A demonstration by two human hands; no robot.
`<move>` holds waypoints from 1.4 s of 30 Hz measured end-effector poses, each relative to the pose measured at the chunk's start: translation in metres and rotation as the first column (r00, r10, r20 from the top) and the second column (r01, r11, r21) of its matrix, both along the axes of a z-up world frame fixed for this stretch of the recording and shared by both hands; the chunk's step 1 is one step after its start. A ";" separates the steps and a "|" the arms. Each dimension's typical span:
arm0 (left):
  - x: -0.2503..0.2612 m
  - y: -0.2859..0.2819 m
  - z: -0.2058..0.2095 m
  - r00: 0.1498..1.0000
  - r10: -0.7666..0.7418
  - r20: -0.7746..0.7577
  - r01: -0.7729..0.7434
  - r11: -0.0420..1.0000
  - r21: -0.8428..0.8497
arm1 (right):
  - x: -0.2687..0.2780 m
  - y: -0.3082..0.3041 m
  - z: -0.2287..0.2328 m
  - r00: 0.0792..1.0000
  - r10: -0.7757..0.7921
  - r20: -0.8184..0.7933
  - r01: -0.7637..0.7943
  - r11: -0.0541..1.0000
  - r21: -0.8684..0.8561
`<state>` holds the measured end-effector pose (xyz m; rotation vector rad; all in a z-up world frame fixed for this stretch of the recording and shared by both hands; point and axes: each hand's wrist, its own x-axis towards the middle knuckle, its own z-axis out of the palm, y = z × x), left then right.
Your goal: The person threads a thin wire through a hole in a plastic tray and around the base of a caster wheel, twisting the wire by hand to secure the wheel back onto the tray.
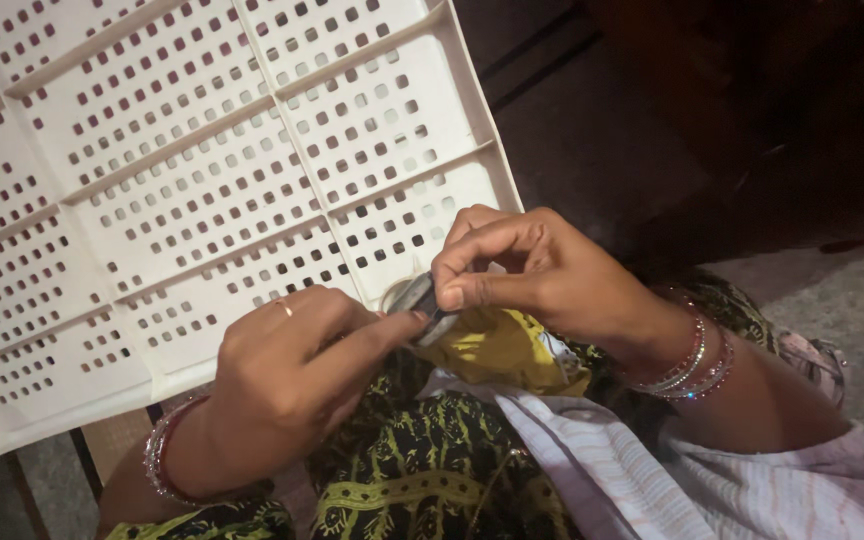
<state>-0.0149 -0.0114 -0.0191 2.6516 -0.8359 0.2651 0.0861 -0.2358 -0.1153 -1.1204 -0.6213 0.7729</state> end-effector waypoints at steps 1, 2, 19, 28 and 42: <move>0.000 0.000 0.000 1.000 -0.010 0.009 0.010 1.000 0.017 | 0.000 0.000 -0.001 1.000 0.008 -0.030 -0.008 1.000 0.000; -0.001 -0.001 -0.002 1.000 -0.009 0.009 0.009 1.000 0.019 | 0.000 0.000 -0.001 0.998 0.018 -0.060 -0.018 1.000 0.000; -0.026 0.008 0.014 0.908 -0.133 -0.398 -0.063 0.895 -0.442 | 0.012 -0.040 -0.025 0.853 -0.480 -0.204 0.515 0.839 0.178; -0.053 0.024 0.017 0.846 0.179 -0.502 -0.485 0.652 -0.583 | 0.002 -0.043 -0.029 0.864 -0.485 -0.132 0.500 0.858 0.117; -0.134 0.229 -0.256 0.394 0.634 -0.665 -0.845 0.535 0.009 | 0.042 -0.048 -0.102 0.715 -0.681 -0.158 0.690 0.724 0.006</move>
